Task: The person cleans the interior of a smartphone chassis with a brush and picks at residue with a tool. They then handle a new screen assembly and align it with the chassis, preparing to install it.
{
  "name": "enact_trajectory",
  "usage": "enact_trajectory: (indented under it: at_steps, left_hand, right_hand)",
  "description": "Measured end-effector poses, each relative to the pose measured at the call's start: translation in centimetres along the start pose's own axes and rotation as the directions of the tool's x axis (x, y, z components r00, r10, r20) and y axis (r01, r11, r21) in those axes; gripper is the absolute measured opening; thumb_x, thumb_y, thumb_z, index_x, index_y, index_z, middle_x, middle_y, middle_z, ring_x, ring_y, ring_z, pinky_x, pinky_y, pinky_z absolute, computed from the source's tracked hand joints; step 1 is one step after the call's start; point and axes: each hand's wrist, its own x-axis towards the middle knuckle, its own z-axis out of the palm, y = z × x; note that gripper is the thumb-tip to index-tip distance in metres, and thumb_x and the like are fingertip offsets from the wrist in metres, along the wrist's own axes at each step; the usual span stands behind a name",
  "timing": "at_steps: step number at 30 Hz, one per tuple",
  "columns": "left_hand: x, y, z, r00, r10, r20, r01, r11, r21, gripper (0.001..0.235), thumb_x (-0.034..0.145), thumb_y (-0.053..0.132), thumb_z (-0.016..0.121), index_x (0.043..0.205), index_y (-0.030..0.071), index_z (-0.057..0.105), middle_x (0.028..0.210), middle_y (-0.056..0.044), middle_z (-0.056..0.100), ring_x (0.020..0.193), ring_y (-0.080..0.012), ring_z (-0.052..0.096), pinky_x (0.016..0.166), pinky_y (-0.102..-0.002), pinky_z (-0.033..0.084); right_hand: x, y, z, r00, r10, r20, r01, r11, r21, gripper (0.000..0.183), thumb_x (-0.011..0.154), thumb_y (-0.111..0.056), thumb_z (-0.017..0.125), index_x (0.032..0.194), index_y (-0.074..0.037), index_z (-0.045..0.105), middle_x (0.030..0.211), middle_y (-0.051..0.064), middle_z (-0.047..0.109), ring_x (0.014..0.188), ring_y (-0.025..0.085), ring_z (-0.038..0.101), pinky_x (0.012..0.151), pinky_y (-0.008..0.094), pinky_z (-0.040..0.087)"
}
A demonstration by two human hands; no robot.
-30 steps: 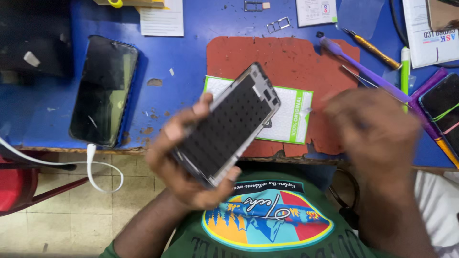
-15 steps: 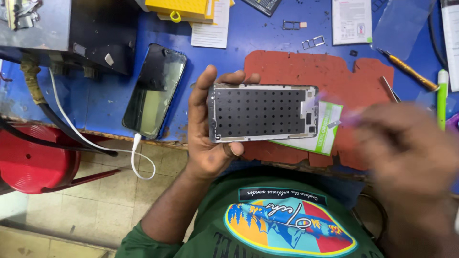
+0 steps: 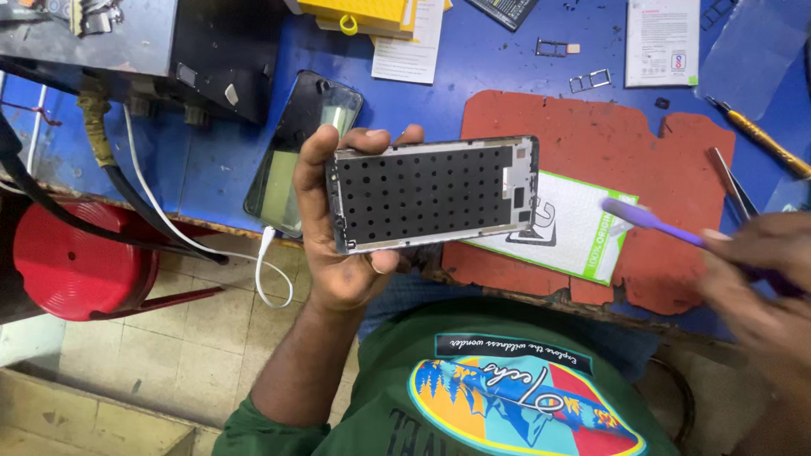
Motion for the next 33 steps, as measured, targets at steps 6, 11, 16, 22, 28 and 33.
enact_trajectory:
  at_steps: [6,11,16,22,28,33]
  left_hand:
    - [0.4,-0.6,2.0,0.998,-0.061,0.027,0.062,0.998,-0.024,0.104,0.080,0.031,0.092,0.155,0.019,0.021,0.144,-0.012,0.049,0.144,-0.0412,0.049,0.128,-0.061,0.043]
    - [-0.6,-1.3,1.9,0.990,-0.066,0.125,0.067,0.998,-0.007,0.098,0.087,0.031,0.090,0.160,0.018,0.027,0.145,-0.009,0.051,0.143,-0.0366,0.049,0.124,-0.056,0.044]
    - [-1.2,-1.1,0.8,0.992,-0.032,0.123,0.038,0.998,-0.049,0.088,0.092,0.027,0.090,0.160,0.014,0.035,0.148,-0.008,0.052,0.143,-0.0359,0.048,0.125,-0.054,0.041]
    - [-0.5,-0.8,0.2,0.990,-0.107,0.088,0.118,0.984,-0.130,0.089,0.091,0.025,0.091,0.158,0.014,0.035,0.152,-0.013,0.048,0.143,-0.0383,0.046,0.123,-0.056,0.038]
    - [0.1,-1.6,3.0,0.962,-0.219,0.160,0.244,0.957,-0.155,0.093,0.085,0.031,0.092,0.154,0.017,0.032,0.163,-0.019,0.034,0.148,-0.0398,0.044,0.125,-0.057,0.038]
    - [-0.6,-1.1,3.7,0.939,-0.280,0.200,0.315,0.933,-0.174,0.094,0.088,0.030,0.092,0.160,0.018,0.031,0.166,-0.018,0.033,0.148,-0.0415,0.045,0.125,-0.059,0.042]
  right_hand:
    - [-0.3,-3.2,-1.9,0.994,-0.046,-0.098,0.062,0.985,0.163,0.013,0.094,-0.003,0.078,0.103,0.000,0.069,0.099,0.012,0.067,0.075,0.013,0.066,0.065,0.023,0.054]
    - [1.2,-6.2,0.1,0.983,-0.179,-0.029,0.180,0.952,0.247,0.018,0.078,-0.007,0.084,0.092,-0.003,0.072,0.096,0.009,0.069,0.079,0.018,0.070,0.068,0.031,0.057]
    - [3.3,-5.9,0.7,0.979,-0.130,0.156,0.079,0.952,0.297,0.018,0.072,-0.010,0.083,0.086,-0.002,0.074,0.091,0.007,0.069,0.071,0.016,0.070,0.061,0.031,0.057]
    - [3.2,2.7,-0.7,0.976,0.107,0.188,-0.135,0.980,0.144,0.001,0.097,0.000,0.075,0.097,-0.001,0.074,0.085,0.008,0.064,0.066,0.012,0.060,0.062,0.023,0.049]
    - [0.7,0.1,-0.5,0.991,-0.030,-0.131,0.050,0.988,0.146,0.014,0.088,0.000,0.079,0.099,0.003,0.070,0.090,0.012,0.068,0.070,0.018,0.060,0.056,0.026,0.046]
    - [6.1,-8.6,-1.2,0.933,-0.311,-0.179,0.325,0.944,0.058,0.021,0.075,0.004,0.084,0.092,0.003,0.072,0.093,0.015,0.067,0.074,0.028,0.069,0.063,0.038,0.055]
